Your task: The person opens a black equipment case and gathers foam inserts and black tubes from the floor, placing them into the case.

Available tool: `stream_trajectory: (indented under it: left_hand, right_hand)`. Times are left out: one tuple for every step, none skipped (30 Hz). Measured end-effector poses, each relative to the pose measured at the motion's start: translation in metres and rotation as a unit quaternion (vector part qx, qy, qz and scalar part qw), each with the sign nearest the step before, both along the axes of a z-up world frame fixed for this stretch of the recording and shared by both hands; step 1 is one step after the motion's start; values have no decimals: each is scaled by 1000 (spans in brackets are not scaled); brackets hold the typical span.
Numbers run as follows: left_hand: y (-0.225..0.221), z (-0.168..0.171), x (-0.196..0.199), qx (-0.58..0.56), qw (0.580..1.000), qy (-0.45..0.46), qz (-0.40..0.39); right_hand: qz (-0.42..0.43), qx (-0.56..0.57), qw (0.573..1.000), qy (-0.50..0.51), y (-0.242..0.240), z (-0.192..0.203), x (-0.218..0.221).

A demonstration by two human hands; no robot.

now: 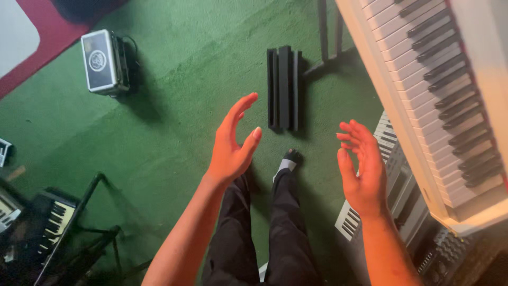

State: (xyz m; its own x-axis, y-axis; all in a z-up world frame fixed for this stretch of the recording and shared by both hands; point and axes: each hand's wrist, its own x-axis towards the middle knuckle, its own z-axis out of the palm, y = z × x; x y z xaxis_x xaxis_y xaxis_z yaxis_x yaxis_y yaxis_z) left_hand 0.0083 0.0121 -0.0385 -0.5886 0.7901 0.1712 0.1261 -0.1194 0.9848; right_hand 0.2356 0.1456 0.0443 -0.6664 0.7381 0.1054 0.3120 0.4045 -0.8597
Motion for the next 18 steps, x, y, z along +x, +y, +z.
stream_trajectory:
  left_hand:
    - [13,-18,-5,-4,1000,4,5]
    - [24,-36,-8,-6,1000,4,9]
    - [31,-54,-8,-12,1000,-1,14]
    - [38,-73,-7,-18,1000,-6,19]
    - [44,-93,-6,-31,999,-10,16]
    - [52,-114,-6,-45,999,-14,13]
    - [61,-135,-10,-56,998,-16,13]
    - [69,-155,-14,-59,998,-6,16]
    - [79,-177,-16,-63,998,4,17]
    - [88,-197,-19,-66,998,15,17]
    - [96,-218,-23,-71,997,18,19]
    - [105,-238,-27,-77,997,20,20]
    - [113,-259,-30,-81,996,24,22]
    - [122,-279,-31,-96,995,25,25]
    - [130,-299,-33,-112,993,27,25]
    - [138,-319,-36,-128,991,28,25]
    - [146,-340,-36,-141,989,33,19]
    - [154,-360,-37,-153,987,38,13]
  right_hand:
    - [2,2,1000,0,12,-15,-5]
    - [1,2,1000,-11,23,-30,-9]
    - [1,-2,1000,-26,30,-44,-10]
    - [2,-7,999,-41,38,-59,-11]
    - [1,-14,999,-52,46,-76,-11]
    - [0,-21,998,-62,55,-94,-11]
    - [1,-25,997,-69,66,-114,-14]
    - [0,-25,997,-75,75,-135,-16]
    - [-4,-24,996,-81,84,-158,-18]
    - [-7,-24,996,-87,93,-183,-18]
    - [-11,-24,996,-89,104,-209,-22]
    - [-14,-24,995,-92,115,-237,-25]
    - [-17,-23,995,-93,127,-266,-27]
    - [-24,-34,994,-100,138,-296,-28]
    - [-33,-46,993,-107,148,-327,-30]
    - [-42,-57,991,-113,157,-359,-32]
    - [-55,-63,987,-135,169,-392,-33]
    - [-67,-69,983,-157,179,-424,-34]
